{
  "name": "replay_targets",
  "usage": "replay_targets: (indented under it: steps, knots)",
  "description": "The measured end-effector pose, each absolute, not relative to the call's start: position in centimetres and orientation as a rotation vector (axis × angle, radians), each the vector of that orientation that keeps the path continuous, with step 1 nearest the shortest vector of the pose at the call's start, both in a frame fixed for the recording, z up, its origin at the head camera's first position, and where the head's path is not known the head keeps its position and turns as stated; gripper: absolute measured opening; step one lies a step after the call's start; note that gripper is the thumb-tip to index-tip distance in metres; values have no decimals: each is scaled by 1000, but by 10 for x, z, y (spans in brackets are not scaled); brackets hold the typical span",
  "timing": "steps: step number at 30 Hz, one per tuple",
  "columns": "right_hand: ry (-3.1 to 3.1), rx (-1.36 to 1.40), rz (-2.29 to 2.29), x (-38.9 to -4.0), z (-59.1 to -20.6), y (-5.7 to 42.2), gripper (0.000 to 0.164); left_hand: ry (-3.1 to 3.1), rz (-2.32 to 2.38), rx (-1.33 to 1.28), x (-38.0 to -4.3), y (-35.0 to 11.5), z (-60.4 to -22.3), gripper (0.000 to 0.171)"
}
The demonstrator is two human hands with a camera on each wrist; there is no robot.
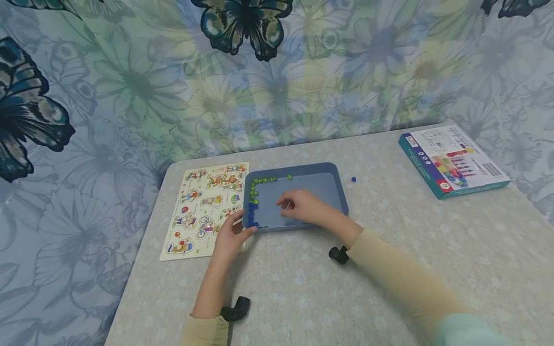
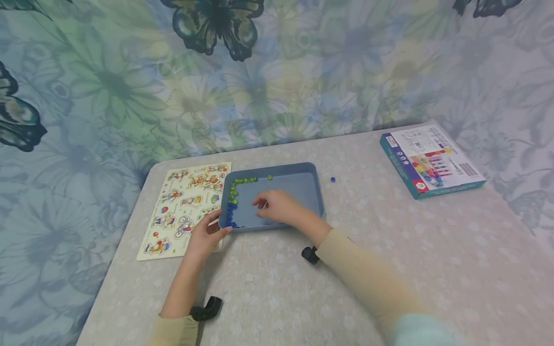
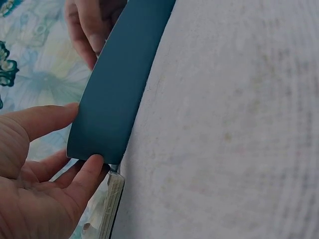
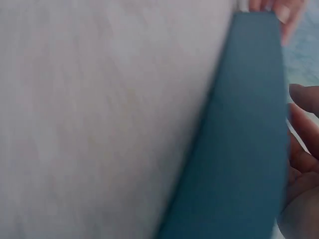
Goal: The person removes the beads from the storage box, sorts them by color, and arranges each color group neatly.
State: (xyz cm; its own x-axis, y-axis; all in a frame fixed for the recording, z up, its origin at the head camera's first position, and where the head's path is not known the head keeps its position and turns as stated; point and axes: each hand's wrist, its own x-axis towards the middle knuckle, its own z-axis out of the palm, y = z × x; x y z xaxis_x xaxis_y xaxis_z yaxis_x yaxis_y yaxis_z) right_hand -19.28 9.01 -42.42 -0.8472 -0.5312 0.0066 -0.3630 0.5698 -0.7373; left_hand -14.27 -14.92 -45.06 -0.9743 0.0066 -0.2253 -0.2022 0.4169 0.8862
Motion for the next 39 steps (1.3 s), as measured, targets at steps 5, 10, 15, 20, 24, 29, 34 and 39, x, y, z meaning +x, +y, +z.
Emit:
replay_targets:
  steps: [5,10,15,20,24,29,34,39]
  knots:
    - [2504,-739,-1108,-194,-440,67,26,2482,1592,-192,-143,-150,-453,62]
    - [2500,-757,-1063,-198,-445,52,22,2486,1595,-163,-143,-152,-453,63]
    - [2476,-745,-1050,-201,-446,40,18,2497,1594,-129,-142,-154,-454,65]
    - [2476,-762,-1034,-203,-446,33,13,2485,1614,-108,-142,-153,-453,65]
    - [2477,-780,-1036,-203,-444,31,11,2482,1622,-86,-143,-152,-453,65]
    - [2466,-784,-1019,-202,-443,28,11,2493,1621,-84,-143,-151,-452,64]
    - [2467,-775,-994,-203,-443,23,13,2478,1644,-72,-144,-151,-453,64]
    - [2480,-763,-944,-204,-440,16,12,2467,1649,-67,-145,-152,-453,64]
